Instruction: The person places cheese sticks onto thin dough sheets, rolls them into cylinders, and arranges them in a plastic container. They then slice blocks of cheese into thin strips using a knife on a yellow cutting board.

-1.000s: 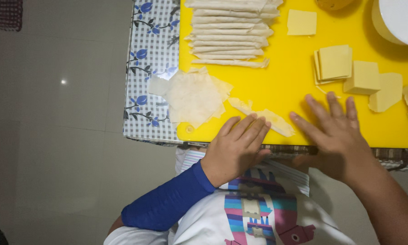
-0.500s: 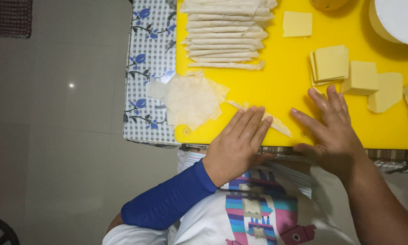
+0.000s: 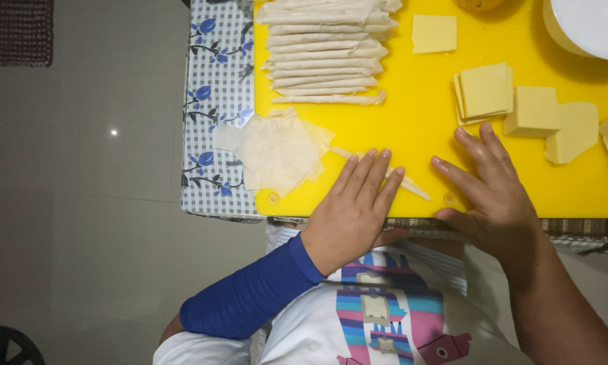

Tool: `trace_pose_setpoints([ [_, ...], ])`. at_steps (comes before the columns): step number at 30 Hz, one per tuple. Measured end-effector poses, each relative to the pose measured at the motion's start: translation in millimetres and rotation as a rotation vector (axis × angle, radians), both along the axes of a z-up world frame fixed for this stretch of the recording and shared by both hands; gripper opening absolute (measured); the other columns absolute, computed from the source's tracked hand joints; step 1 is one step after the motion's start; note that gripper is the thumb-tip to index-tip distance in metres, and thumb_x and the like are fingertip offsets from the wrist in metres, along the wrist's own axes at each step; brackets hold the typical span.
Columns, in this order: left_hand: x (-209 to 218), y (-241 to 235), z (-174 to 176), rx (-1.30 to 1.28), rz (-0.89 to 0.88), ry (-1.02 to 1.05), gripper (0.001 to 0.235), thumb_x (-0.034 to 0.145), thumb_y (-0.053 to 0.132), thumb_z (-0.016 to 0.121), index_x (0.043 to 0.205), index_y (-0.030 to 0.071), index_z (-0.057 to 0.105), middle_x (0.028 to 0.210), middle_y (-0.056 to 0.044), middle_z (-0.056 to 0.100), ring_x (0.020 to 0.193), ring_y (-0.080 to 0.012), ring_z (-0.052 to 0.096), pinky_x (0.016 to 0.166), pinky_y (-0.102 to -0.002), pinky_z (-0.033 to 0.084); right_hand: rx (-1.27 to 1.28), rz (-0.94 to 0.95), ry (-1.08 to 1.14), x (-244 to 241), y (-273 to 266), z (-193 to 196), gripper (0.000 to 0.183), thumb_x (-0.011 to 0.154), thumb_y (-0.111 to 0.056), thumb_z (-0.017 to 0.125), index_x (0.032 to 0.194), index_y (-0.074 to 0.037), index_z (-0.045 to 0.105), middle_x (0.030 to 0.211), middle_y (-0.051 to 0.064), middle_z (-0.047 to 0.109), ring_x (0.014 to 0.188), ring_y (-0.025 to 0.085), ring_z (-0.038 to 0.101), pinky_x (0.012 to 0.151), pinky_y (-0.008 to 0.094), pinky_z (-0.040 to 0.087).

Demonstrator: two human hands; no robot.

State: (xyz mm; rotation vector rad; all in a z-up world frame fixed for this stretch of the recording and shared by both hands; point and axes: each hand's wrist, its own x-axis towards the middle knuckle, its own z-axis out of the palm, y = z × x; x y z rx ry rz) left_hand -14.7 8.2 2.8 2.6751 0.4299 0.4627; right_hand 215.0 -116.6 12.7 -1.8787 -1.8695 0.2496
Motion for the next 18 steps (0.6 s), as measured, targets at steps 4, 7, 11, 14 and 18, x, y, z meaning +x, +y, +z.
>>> trace_pose_setpoints([
  [4,3,1,3,0.003,-0.002,0.039,0.093,0.084,0.058,0.072,0.147,-0.006,0.048,0.155,-0.031,0.043,0.146,-0.0446,0.041,0.124,-0.053,0.031,0.022,0.003,0.002,-2,0,3,0.070,0.091,-0.064,0.059,0.133,-0.009,0.067,0.155,0.026,0.048,0.150,0.053,0.040,0.123,0.058,0.036],
  [7,5,2,4,0.016,-0.004,0.075,0.096,0.083,0.060,0.071,0.149,-0.006,0.045,0.157,-0.030,0.040,0.148,-0.0439,0.039,0.124,-0.053,0.029,0.035,-0.004,0.007,-4,0,5,0.069,0.091,-0.063,0.059,0.133,-0.009,0.066,0.154,0.025,0.050,0.149,0.053,0.042,0.122,0.057,0.038],
  [11,9,3,6,0.028,-0.004,0.124,0.102,0.080,0.063,0.070,0.150,-0.004,0.042,0.159,-0.029,0.037,0.150,-0.0425,0.036,0.125,-0.052,0.027,0.052,0.002,0.014,-4,2,6,0.069,0.089,-0.061,0.061,0.133,-0.008,0.066,0.153,0.026,0.050,0.148,0.053,0.043,0.121,0.057,0.038],
  [14,13,3,8,0.045,-0.004,0.164,0.104,0.078,0.065,0.070,0.151,-0.004,0.041,0.160,-0.028,0.035,0.150,-0.0419,0.034,0.125,-0.051,0.025,0.097,0.057,-0.041,-4,5,9,0.058,0.083,-0.048,0.071,0.124,-0.007,0.068,0.143,0.024,0.056,0.142,0.051,0.048,0.120,0.058,0.039],
  [18,16,5,11,0.083,-0.003,0.195,0.108,0.076,0.066,0.071,0.152,-0.004,0.041,0.161,-0.027,0.034,0.151,-0.0410,0.032,0.125,-0.051,0.024,0.141,0.015,-0.058,-11,9,13,0.041,0.080,-0.026,0.082,0.114,-0.006,0.071,0.122,0.016,0.067,0.127,0.042,0.059,0.115,0.053,0.045],
])
